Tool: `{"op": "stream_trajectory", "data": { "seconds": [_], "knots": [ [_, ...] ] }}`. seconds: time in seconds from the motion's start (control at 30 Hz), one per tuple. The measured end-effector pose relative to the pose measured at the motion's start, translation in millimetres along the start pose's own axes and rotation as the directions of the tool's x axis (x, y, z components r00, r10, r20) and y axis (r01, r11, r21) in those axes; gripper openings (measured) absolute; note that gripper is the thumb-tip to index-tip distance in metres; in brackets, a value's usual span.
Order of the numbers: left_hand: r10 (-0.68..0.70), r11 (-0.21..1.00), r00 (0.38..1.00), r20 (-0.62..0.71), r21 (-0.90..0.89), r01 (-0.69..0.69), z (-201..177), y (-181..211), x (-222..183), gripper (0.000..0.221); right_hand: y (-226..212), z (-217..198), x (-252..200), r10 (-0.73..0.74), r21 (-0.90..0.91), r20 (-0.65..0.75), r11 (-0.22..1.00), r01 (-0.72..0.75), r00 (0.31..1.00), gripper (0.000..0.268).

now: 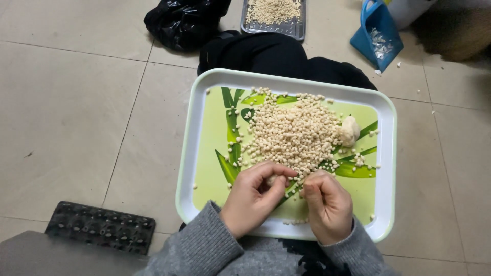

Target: Sorting small white items from a tray of grains while sitting on the floor

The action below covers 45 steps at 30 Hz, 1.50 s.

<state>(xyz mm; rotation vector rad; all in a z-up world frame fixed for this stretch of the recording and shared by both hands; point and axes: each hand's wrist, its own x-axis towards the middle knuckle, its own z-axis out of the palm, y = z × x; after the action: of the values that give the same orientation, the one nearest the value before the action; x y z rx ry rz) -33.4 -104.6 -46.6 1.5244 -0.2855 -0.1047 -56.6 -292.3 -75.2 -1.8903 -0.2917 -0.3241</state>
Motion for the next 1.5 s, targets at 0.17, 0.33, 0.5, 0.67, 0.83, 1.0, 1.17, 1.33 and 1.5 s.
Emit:
{"op": "stream_trajectory", "data": {
  "seconds": [0.17,0.33,0.5,0.67,0.83,1.0,1.17,1.33,1.5],
  "knots": [
    [0.009,1.000,1.000,-0.014,0.020,-0.008,0,-2,-1,0.020,-4,3,2,-0.046,-0.012,-0.046,0.999,0.045,0.998,0.020],
    [0.081,0.996,0.996,0.030,0.024,-0.081,0,-7,0,0.016,-10,6,2,0.018,0.001,-0.135,1.000,-0.018,0.991,0.013],
    [0.117,0.993,0.991,0.071,0.021,-0.119,-1,-1,-1,0.021,-8,5,4,0.035,-0.033,-0.192,0.999,-0.042,0.981,0.021],
    [0.196,0.977,0.980,0.020,0.084,-0.197,0,-7,0,0.020,-14,4,10,0.055,-0.123,-0.145,0.990,-0.073,0.988,0.025],
    [0.082,0.982,0.997,0.005,-0.169,-0.080,1,-6,1,0.031,-12,5,11,0.052,-0.138,-0.121,0.988,-0.068,0.991,0.036],
    [-0.013,0.978,1.000,0.014,-0.208,0.016,0,-6,-3,0.034,-23,4,9,-0.015,-0.089,-0.017,0.996,0.013,1.000,0.021],
    [-0.005,0.993,1.000,0.011,-0.118,0.006,-1,-5,-3,0.036,-21,6,7,-0.079,-0.188,0.037,0.979,0.085,0.996,0.039],
    [0.034,0.993,0.999,0.034,-0.112,-0.030,0,-2,-4,0.038,-21,4,3,-0.131,-0.199,-0.052,0.973,0.119,0.990,0.029],
    [-0.004,0.988,1.000,-0.001,-0.153,0.003,4,-4,-5,0.035,-30,7,6,-0.124,-0.249,-0.105,0.964,0.094,0.987,0.015]
  ]
}}
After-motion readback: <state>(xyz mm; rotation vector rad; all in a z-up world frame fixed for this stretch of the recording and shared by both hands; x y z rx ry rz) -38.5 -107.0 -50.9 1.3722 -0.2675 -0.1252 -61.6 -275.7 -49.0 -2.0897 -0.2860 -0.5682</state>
